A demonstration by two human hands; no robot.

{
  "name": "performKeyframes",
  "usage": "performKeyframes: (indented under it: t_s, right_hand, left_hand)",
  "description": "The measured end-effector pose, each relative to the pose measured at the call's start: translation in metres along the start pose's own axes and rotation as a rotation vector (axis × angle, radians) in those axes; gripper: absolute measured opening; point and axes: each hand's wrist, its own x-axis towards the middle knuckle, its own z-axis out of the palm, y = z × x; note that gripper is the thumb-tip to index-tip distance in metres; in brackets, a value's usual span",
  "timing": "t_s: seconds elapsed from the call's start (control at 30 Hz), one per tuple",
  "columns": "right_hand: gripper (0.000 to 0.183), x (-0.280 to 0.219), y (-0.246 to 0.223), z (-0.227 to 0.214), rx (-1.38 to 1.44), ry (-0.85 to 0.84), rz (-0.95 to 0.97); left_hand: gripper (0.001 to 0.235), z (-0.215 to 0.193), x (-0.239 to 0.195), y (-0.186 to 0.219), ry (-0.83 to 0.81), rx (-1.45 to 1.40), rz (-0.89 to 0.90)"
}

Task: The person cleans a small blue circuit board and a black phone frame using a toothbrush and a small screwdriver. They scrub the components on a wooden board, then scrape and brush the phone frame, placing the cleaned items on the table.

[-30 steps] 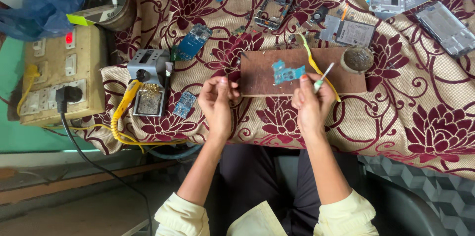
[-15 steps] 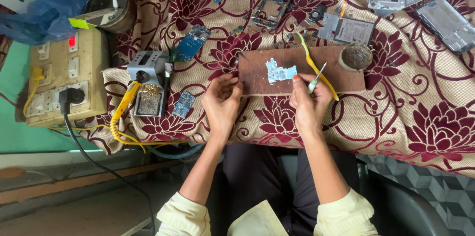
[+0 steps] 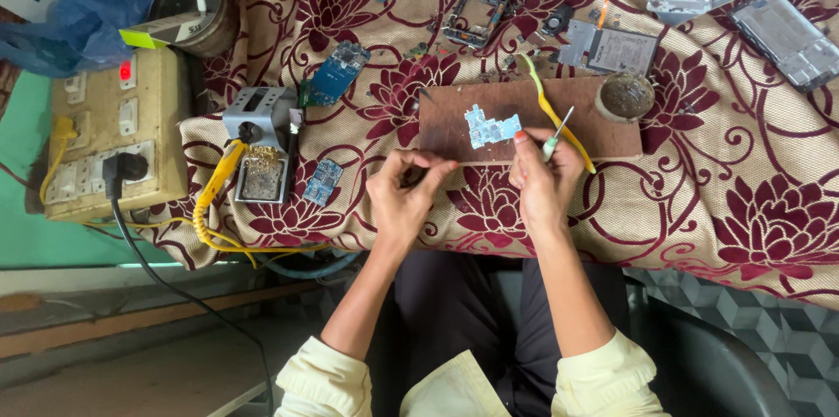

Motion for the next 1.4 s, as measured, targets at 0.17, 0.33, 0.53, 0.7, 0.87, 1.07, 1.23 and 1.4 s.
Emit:
performKeyframes:
  t_s: [0.17,0.33,0.53,0.7,0.87,1.07,1.23,1.4]
  right_hand:
    - [0.01,0.0,-0.004,0.001,-0.18,-0.063,0.045]
    - [0.013,-0.001,-0.012,0.005,-0.302,-0.093,0.155]
    - [0.012,-0.005,-0.014,0.013,-0.569,-0.112,0.032]
    - [0.012,-0.004,-0.016,0.02,-0.633,-0.126,0.035]
    - [0.012,-0.006,-0.017,0.019,-0.638,-0.121,0.022]
    - [0.011,-0.005,-0.019,0.018,-0.525,-0.077,-0.035]
    - [0.013,-0.006,-0.017,0.015,-0.386,-0.006,-0.021]
    - [0.013,-0.006,-0.011,0.007,-0.178,0.08,-0.141]
  left_hand:
    - [0.017,0.0,0.007,0.012,0.017,0.218,0.089]
    - [0.059,-0.002,0.011,0.021,-0.051,0.291,0.219]
    - [0.035,-0.005,0.013,0.014,-0.07,0.139,-0.102]
    - [0.035,-0.008,0.016,0.008,-0.053,-0.111,-0.323]
    - [0.029,-0.006,0.014,-0.001,-0.047,-0.166,-0.333]
    - [0.012,-0.01,0.015,-0.003,-0.009,-0.046,0.019]
    - [0.017,-0.006,0.011,0.006,0.023,0.231,0.156]
    - [0.016,0.0,0.011,0.019,-0.001,0.459,0.194]
